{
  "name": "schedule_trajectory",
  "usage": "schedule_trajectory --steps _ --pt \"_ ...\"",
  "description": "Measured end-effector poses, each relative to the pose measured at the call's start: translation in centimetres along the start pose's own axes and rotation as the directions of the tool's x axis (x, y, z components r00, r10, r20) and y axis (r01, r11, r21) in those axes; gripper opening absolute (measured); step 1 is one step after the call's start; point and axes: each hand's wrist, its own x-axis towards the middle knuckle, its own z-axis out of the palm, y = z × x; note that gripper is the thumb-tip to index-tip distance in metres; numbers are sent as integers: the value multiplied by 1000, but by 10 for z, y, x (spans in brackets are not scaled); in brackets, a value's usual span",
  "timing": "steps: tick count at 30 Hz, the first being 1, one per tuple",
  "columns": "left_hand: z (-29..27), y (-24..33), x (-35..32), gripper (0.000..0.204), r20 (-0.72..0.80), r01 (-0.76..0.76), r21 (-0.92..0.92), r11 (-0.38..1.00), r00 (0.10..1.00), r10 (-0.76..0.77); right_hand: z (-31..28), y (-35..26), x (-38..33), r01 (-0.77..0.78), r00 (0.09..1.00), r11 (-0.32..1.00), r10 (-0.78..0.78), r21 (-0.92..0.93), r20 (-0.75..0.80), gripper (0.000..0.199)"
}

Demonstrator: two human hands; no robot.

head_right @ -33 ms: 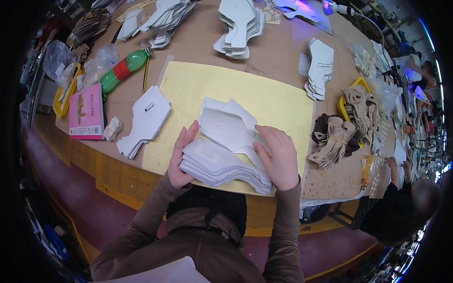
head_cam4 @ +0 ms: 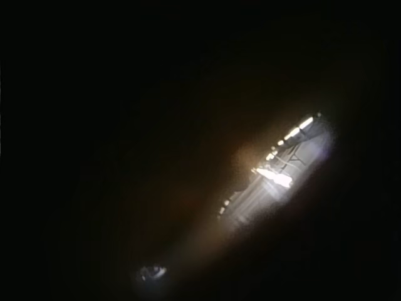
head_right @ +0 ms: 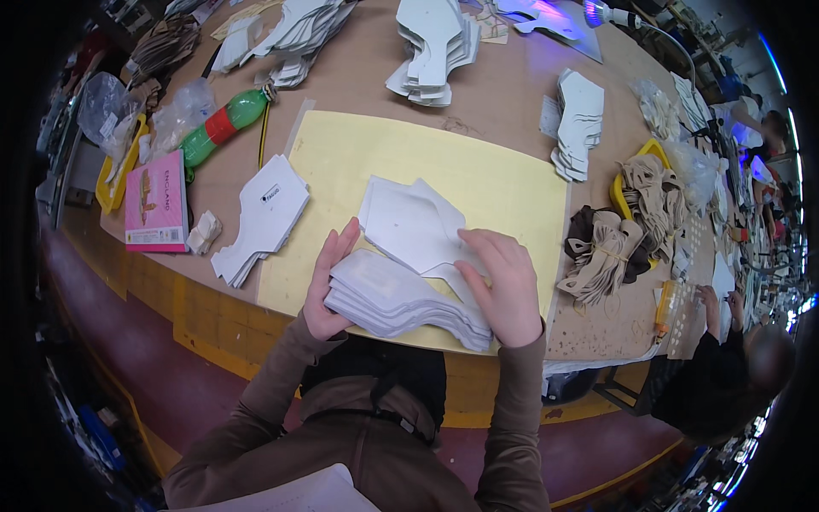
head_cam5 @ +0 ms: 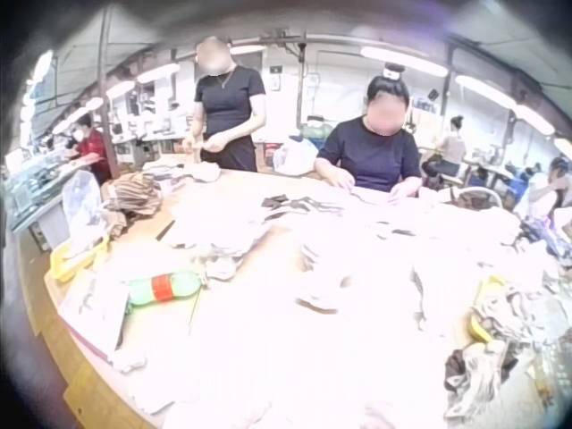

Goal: The person repeatedly picks up white paper cutouts, peels off a backing layer, and places a small rectangular label onto each piece. They then fold the paper and set it aside on the table.

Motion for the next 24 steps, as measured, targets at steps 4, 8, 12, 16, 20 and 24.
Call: schedule_trajectory --steps 4,8,12,16,20,24 --pt "2 2 -2 114 -12 32 -6 999 999 -32 -4 -9 -8 59 966 972 -112 226 231 39" --pt "2 0 -3 112 -49 89 -45 995 995 -91 5 -4 -9 10 938 981 -76 195 337 43" --pt "-2 -6 0 109 -11 45 -9 999 999 -45 14 13 1 -7 1000 999 7 37 4 50" --pt "-2 -6 -1 104 -26 98 -25 995 995 -98 27 22 14 -51 999 969 46 -240 -28 61" --pt "-3 -1 -1 95 -25 112 18 994 993 -112 44 10 15 49 999 997 -49 -59 12 65" --pt "-1 7 -2 84 -58 240 -109 965 967 -247 43 -5 16 -161 980 981 145 112 140 63"
